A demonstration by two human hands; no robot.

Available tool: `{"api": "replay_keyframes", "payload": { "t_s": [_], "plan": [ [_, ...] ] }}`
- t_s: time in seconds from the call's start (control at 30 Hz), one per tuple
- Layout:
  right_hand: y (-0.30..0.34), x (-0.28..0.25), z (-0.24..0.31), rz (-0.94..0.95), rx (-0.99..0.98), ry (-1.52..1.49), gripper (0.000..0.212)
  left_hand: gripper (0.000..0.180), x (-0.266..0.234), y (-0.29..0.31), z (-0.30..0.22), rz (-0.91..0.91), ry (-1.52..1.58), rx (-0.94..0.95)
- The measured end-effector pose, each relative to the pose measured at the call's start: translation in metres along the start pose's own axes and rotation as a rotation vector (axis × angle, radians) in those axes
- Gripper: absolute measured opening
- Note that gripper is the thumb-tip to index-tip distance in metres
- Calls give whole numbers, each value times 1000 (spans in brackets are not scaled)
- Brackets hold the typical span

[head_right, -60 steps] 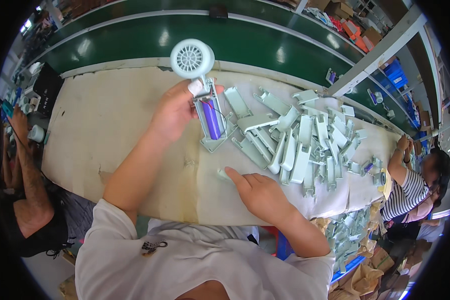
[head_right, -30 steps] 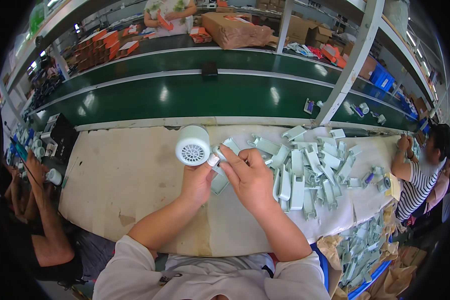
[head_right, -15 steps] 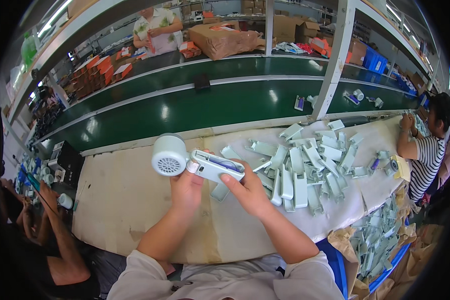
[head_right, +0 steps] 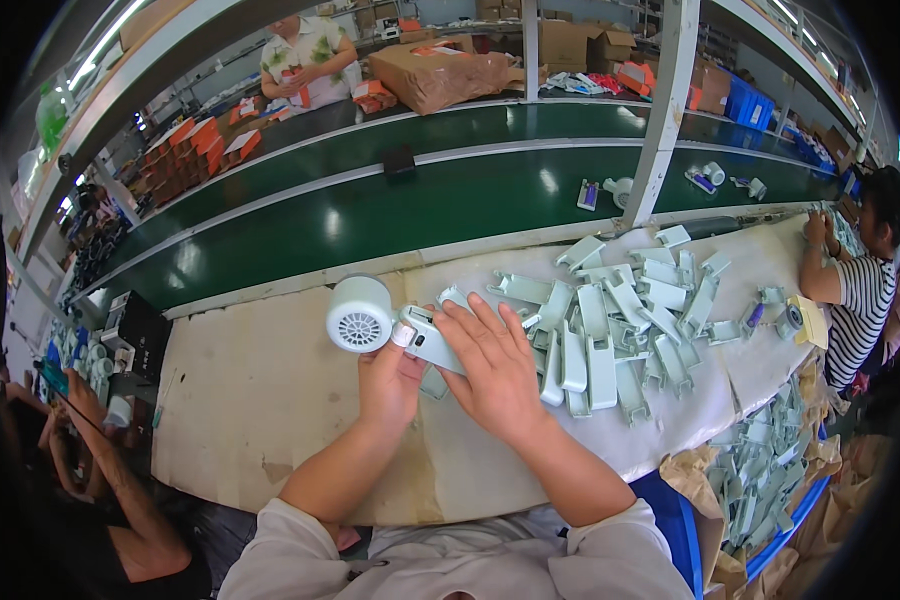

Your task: The person assembles portable fans by fitting the fan heads and batteries into handle casings and snapping the plastic cover pieces together by hand.

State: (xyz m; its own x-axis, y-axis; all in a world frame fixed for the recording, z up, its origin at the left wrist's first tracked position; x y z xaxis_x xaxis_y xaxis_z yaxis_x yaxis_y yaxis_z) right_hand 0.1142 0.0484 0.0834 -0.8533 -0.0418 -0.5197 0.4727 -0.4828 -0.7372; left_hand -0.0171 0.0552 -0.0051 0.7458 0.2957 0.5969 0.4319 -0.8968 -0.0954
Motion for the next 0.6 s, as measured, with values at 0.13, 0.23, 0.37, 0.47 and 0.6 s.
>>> {"api": "replay_keyframes", "payload": {
  "t_s": [0.13,0.23,0.37,0.47,0.6],
  "plan": [
    [6,-6,-10,3,66,-8,58,25,9,-4,14,76,50,-57],
    [11,-11,-8,-53,-18,-86,62,27,14,-9,4,214,62,-52],
    [17,-34,-19,-219,188,-742,48,31,-33,-24,-1,-66,1,-109],
    [41,-19,-61,-152,656,-1649,60,29,-41,-31,6,-25,10,-148],
    [66,-52,-85,-324,729,-1504,51,27,-28,-32,26,114,4,-192]
  ]
}}
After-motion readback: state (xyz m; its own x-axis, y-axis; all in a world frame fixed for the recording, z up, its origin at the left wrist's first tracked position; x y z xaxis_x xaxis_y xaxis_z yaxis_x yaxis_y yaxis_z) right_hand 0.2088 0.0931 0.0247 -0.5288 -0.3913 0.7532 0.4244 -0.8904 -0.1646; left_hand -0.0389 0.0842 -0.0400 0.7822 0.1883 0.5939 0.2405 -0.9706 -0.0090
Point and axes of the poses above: each hand's wrist, its own y-axis away from the middle knuckle, its own x-axis out of the palm, z = x × y, the point moved 10 cm from there along -y, towards the middle knuckle, and after that the axes turned 14 degrees about -y, right-handed, at the moved point
